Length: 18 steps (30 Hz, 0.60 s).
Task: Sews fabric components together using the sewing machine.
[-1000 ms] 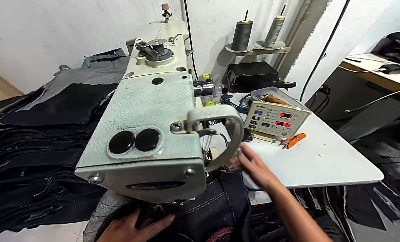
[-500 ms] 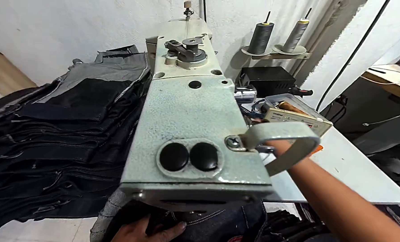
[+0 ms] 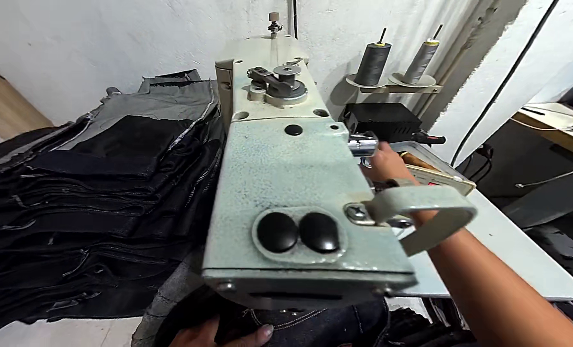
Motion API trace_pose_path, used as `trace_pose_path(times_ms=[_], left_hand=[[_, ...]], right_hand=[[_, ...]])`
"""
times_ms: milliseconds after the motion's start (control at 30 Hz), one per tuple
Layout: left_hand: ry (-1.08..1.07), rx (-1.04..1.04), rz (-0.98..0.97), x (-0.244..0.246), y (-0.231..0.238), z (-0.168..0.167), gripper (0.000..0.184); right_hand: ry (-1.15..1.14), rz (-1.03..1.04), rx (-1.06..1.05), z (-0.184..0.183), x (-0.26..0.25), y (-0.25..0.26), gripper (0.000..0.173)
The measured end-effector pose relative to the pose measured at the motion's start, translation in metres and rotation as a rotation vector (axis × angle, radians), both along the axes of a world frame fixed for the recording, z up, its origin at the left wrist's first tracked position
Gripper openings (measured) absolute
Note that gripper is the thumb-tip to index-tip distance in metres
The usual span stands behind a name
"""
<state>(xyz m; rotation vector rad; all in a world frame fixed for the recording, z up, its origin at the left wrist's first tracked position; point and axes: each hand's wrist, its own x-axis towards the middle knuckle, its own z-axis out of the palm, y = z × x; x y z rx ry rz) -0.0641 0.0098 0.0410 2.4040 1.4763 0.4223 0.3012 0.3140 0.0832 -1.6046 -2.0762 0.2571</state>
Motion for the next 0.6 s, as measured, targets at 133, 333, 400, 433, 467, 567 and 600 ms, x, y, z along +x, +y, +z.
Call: trace_pose_path(times_ms=[133, 333, 400, 433, 467, 567, 600], left_hand=[[0.015, 0.071, -0.020, 0.000, -0.001, -0.002, 0.054], [0.047, 0.346, -0.042, -0.001, -0.001, -0.022, 0.063], [0.048, 0.377, -0.041, 0.000, 0.001, -0.024, 0.061], [0.049, 0.389, -0.042, 0.001, 0.001, -0.024, 0.059], [0.051, 0.398, -0.043, 0.001, 0.001, -0.024, 0.058], [0.056, 0.369, -0.055, 0.004, -0.002, -0.021, 0.060], [0.067, 0.345, -0.062, 0.006, -0.003, -0.019, 0.062]], right_hand=[[0.582, 0.393, -0.376, -0.028, 0.010, -0.132, 0.042], [0.960, 0.299, -0.500, -0.067, -0.023, -0.213, 0.040], [0.991, 0.234, -0.509, -0.069, -0.034, -0.210, 0.036], [0.995, 0.214, -0.515, -0.068, -0.039, -0.206, 0.030], [1.002, 0.184, -0.517, -0.067, -0.044, -0.203, 0.022], [0.971, 0.085, -0.448, -0.065, -0.060, -0.196, 0.013], [0.933, 0.060, -0.400, -0.067, -0.064, -0.195, 0.014]])
